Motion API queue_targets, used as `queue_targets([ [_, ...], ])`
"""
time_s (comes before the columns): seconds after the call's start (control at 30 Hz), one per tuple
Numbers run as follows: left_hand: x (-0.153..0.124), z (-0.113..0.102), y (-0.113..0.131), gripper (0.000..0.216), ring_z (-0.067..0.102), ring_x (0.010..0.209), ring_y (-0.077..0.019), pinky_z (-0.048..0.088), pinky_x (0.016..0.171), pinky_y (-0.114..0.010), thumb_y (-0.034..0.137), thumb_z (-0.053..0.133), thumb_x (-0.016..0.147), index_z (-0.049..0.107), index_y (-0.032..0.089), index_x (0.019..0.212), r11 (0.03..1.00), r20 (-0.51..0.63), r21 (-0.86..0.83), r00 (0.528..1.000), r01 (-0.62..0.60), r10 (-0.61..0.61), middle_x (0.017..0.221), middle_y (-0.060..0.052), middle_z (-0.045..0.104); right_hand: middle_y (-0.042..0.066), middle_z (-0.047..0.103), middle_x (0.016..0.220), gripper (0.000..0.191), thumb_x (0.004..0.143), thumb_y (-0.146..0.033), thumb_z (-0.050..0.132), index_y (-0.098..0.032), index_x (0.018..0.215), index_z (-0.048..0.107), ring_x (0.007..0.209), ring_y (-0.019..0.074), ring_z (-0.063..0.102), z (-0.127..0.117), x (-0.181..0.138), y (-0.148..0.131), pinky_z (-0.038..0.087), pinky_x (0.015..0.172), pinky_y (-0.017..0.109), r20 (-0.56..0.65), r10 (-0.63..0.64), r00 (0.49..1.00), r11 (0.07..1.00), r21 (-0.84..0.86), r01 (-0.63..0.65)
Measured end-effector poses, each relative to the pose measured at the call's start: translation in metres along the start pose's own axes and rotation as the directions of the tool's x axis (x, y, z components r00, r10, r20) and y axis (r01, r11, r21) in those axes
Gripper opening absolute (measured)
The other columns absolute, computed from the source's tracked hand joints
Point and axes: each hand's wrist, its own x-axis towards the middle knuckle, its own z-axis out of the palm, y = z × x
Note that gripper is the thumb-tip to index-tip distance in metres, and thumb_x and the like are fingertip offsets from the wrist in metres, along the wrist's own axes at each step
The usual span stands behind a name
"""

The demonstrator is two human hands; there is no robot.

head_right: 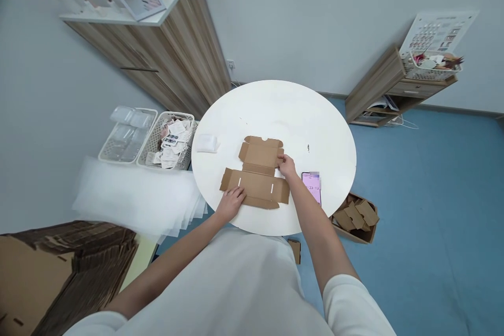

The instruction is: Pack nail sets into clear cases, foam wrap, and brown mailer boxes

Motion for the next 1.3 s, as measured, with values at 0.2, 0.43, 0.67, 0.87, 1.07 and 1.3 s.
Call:
queue_targets([
  [0.2, 0.007, -0.003, 0.003, 0.039, 0.050, 0.105, -0.0231, 0.037, 0.081, -0.037, 0.008, 0.032, 0.081, 0.051, 0.024, 0.112, 0.996, 0.062, -0.034, 0.995, 0.083, -0.081, 0.128, -0.008, 0.045, 0.006, 0.059, 0.109, 0.035, 0.071, -0.015, 0.044, -0.019, 0.104, 0.056, 0.081, 0.0143, 0.058, 0.000, -0.024, 0.009, 0.050, 0.071, 0.030, -0.053, -0.091, 0.994, 0.993, -0.078, 0.087],
  [0.43, 0.023, -0.016, 0.002, 0.062, 0.053, 0.102, -0.0269, 0.039, 0.083, -0.038, 0.020, 0.053, 0.075, 0.029, 0.026, 0.131, 0.990, 0.033, -0.084, 0.993, 0.112, -0.110, 0.139, -0.012, 0.027, 0.002, 0.059, 0.111, 0.036, 0.075, -0.015, 0.041, -0.022, 0.106, 0.057, 0.092, 0.0152, 0.057, -0.003, -0.051, 0.014, 0.045, 0.084, 0.032, 0.004, -0.211, 0.978, 0.931, -0.305, 0.202],
  [0.67, 0.038, -0.037, 0.000, 0.106, 0.010, 0.131, -0.0340, 0.008, 0.104, -0.049, 0.029, 0.075, 0.050, 0.015, 0.018, 0.138, 1.000, -0.022, 0.022, 1.000, -0.005, 0.005, 0.144, -0.014, 0.013, 0.001, 0.059, 0.112, 0.040, 0.075, -0.010, 0.037, -0.022, 0.107, 0.057, 0.096, 0.0153, 0.056, -0.001, -0.060, 0.002, 0.044, 0.086, 0.031, 0.025, -0.230, 0.973, 0.903, -0.367, 0.223],
  [0.87, 0.053, -0.041, -0.008, 0.120, -0.007, 0.132, -0.0340, -0.007, 0.102, -0.053, 0.038, 0.078, 0.038, 0.015, 0.013, 0.137, 0.995, 0.063, 0.041, 0.994, -0.088, 0.085, 0.144, -0.017, 0.014, 0.003, 0.057, 0.114, 0.041, 0.076, -0.012, 0.037, -0.021, 0.113, 0.052, 0.100, 0.0173, 0.054, 0.003, -0.060, 0.000, 0.043, 0.087, 0.032, 0.070, -0.206, 0.976, 0.881, -0.422, 0.216],
  [1.07, 0.054, -0.039, -0.012, 0.111, -0.003, 0.132, -0.0352, -0.006, 0.101, -0.056, 0.035, 0.077, 0.041, 0.021, 0.017, 0.135, 0.997, 0.079, -0.012, 0.994, -0.079, 0.080, 0.141, -0.017, 0.022, 0.010, 0.038, 0.133, 0.050, 0.078, -0.029, 0.046, -0.020, 0.127, 0.039, 0.121, 0.0254, 0.035, 0.002, -0.070, 0.004, 0.032, 0.096, 0.040, 0.087, -0.284, 0.955, 0.728, -0.629, 0.274],
  [1.3, 0.055, -0.041, -0.009, 0.114, 0.002, 0.131, -0.0358, -0.006, 0.101, -0.056, 0.034, 0.078, 0.038, 0.021, 0.016, 0.135, 0.997, 0.074, -0.003, 0.994, -0.082, 0.082, 0.140, -0.018, 0.024, 0.016, 0.020, 0.142, 0.108, 0.048, -0.054, 0.071, -0.018, 0.136, 0.019, 0.131, 0.0323, 0.013, 0.027, -0.097, 0.013, 0.004, 0.105, 0.049, 0.519, -0.346, 0.782, 0.205, -0.772, 0.602],
])
